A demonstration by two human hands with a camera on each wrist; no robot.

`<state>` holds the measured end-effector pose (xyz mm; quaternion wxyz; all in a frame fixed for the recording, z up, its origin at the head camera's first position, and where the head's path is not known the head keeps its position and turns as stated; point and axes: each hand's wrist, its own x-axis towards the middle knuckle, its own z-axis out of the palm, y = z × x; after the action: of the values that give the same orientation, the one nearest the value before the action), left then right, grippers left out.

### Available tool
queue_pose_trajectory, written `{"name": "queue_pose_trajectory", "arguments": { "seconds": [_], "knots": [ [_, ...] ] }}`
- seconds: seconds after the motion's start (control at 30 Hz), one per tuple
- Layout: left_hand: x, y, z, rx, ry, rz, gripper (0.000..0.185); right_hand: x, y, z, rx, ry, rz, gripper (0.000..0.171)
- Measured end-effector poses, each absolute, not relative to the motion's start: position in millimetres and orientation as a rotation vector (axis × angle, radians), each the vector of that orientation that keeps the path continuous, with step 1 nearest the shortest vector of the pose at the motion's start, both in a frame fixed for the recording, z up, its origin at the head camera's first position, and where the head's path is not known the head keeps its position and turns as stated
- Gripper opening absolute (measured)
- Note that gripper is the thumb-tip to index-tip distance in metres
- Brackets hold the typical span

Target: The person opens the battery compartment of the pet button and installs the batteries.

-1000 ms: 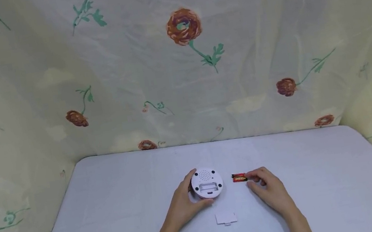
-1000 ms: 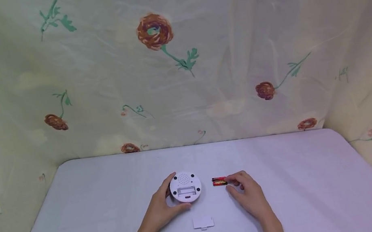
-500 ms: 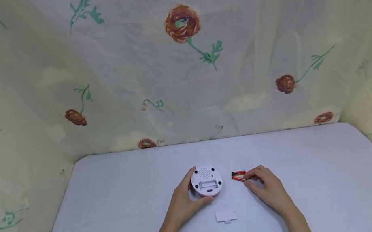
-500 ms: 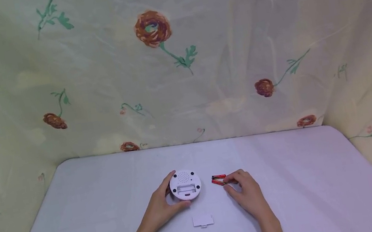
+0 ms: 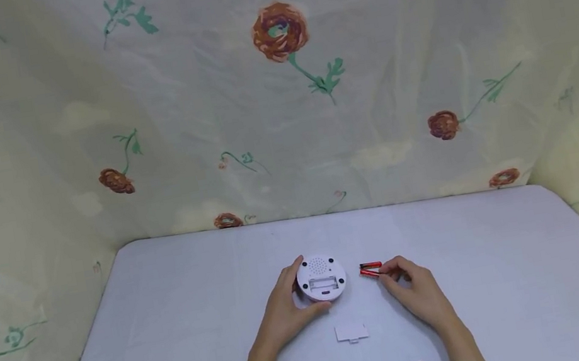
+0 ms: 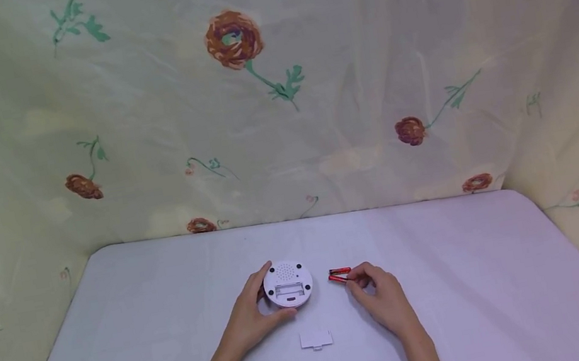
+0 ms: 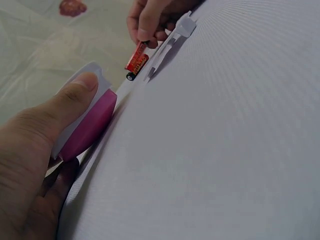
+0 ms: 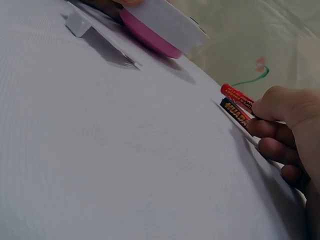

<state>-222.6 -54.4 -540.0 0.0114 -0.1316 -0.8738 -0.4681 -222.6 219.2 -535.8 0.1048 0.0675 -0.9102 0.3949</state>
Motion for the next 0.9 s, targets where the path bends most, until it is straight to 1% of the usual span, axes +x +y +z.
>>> {"name": "queue_pose_trajectory", "arguments": {
  "seconds": [0.2, 0.4, 0.73, 0.9],
  "knots": [
    [-223, -56, -540, -0.375, -2.732, -1.524, 0.101, -225, 218, -532, 0.155, -2.585, 1.325, 0.01],
    [-224, -55, -539, -0.349, -2.737, -1.57, 0.1, -223, 215, -526, 0.154, -2.55, 1.383, 0.011],
    [-222, -53, -538, -0.339, -2.764, -1.55, 0.097, -207, 197, -494, 0.222, -2.529, 1.434, 0.011],
    [-222, -51, -536, -0.351, -2.761, -1.549, 0.097, -217, 201, -517, 0.27, -2.485, 1.492, 0.011]
  ]
}}
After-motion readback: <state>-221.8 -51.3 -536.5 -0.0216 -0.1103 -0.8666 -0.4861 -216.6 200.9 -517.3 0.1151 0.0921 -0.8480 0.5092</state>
